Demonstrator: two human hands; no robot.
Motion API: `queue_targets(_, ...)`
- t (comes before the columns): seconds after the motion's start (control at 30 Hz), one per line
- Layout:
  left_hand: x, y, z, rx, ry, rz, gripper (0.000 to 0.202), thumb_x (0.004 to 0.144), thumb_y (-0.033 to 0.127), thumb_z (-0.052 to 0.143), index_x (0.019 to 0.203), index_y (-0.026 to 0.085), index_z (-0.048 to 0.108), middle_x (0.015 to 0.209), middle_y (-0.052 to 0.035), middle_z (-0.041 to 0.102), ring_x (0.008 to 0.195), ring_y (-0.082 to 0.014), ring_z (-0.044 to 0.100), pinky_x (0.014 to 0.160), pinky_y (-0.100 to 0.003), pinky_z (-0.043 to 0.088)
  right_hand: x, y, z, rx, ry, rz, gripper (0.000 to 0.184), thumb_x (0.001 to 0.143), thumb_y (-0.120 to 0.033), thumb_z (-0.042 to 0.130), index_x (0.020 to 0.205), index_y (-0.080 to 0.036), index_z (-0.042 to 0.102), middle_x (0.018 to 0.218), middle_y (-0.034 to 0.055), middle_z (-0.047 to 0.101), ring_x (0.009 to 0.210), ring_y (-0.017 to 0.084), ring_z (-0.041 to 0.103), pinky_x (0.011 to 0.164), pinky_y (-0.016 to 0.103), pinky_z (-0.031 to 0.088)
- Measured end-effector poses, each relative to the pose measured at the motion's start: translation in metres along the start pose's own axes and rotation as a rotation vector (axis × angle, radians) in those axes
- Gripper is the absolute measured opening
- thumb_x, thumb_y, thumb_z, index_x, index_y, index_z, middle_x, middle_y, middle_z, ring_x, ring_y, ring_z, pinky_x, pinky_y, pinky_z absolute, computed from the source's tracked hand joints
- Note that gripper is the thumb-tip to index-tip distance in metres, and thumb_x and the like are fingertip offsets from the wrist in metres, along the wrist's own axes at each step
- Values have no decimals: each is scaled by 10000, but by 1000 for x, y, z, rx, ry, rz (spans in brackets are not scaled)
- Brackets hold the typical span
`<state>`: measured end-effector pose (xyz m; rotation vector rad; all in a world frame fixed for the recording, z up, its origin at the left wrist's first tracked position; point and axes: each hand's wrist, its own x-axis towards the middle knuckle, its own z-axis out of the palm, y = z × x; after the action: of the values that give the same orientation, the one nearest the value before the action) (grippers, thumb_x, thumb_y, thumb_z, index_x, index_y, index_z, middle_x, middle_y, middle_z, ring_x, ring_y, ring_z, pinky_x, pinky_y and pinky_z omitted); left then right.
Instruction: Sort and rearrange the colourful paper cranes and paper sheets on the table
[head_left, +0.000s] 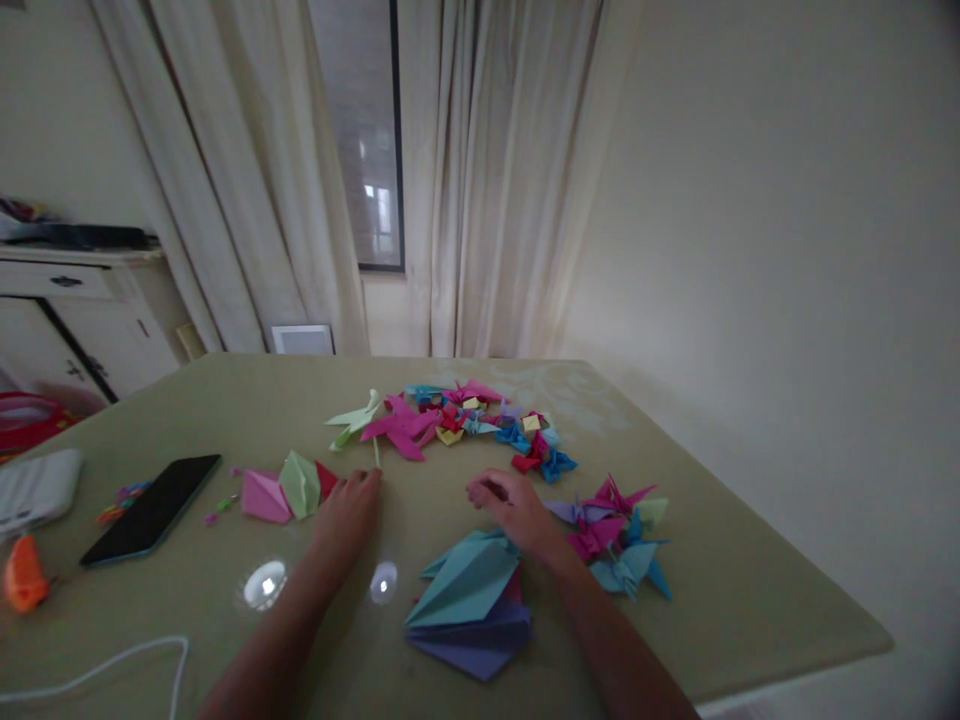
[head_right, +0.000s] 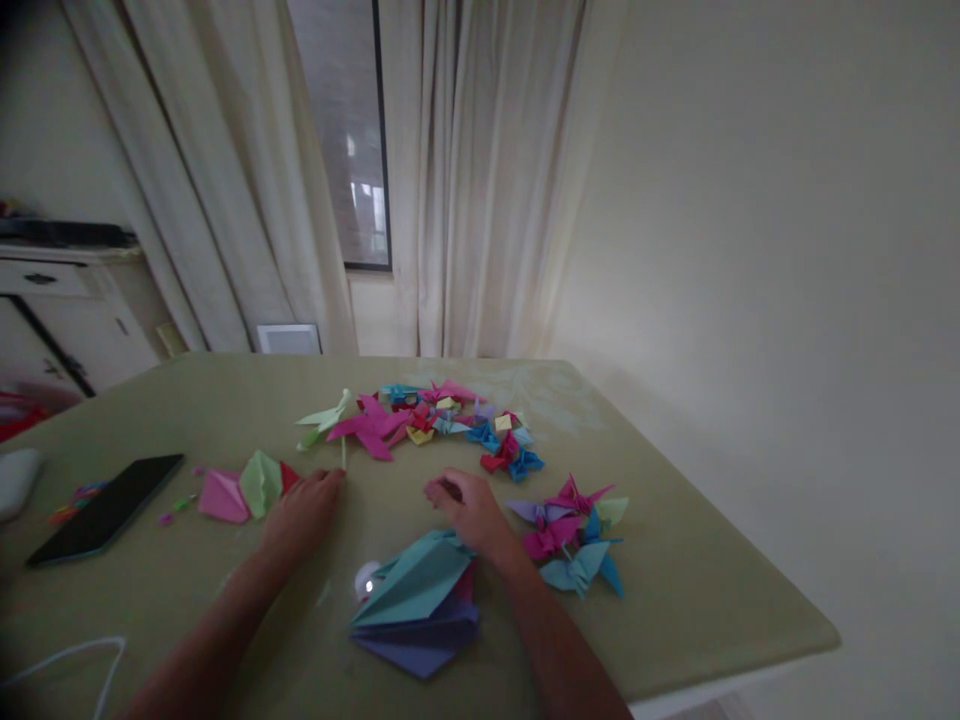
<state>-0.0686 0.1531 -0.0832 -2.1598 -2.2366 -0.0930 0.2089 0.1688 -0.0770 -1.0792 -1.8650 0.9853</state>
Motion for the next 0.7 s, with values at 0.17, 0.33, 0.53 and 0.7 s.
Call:
queue_targets(0.17, 3, -5, -3, -51, 160, 10, 515, 946, -7, 394, 1375, 148, 634, 1382, -167, 666, 1207, -280, 671, 1033, -400, 517, 7, 10, 3, 151, 61, 31, 436, 964, -571, 629, 901, -154, 738, 822, 67, 737, 740, 183, 679, 691, 282, 531)
queue_targets(0.33, 1, -19, 0, -13, 90, -2, 468, 932, -18, 393, 1254, 121, 702, 1357, -183, 685, 1206, -310, 671, 1044, -429, 507, 5, 8, 6, 129, 83, 21, 396, 971, -526, 620, 858, -163, 731, 799, 57, 735, 706, 165, 660, 655, 263, 507)
queue_targets(0.53, 3, -16, 2, 3, 175, -33, 461, 974, 53, 372, 1305, 156, 676, 1454, -170, 633, 1333, -343, 594, 1089, -491, 479, 5, 9, 6, 90, 125, 18, 351, 971, -472, 623, 837, -164, 725, 779, 50, 729, 690, 161, 651, 640, 257, 496)
queue_targets(0.7, 13, -15, 11, -181, 82, -3, 489, 945, 24, 358, 1348, 116, 621, 1326, -184, 691, 1174, -257, 699, 1032, -374, 512, 5, 11, 6, 89, 133, 14, 345, 965, -464, 623, 834, -161, 724, 769, 49, 722, 686, 160, 642, 640, 256, 490)
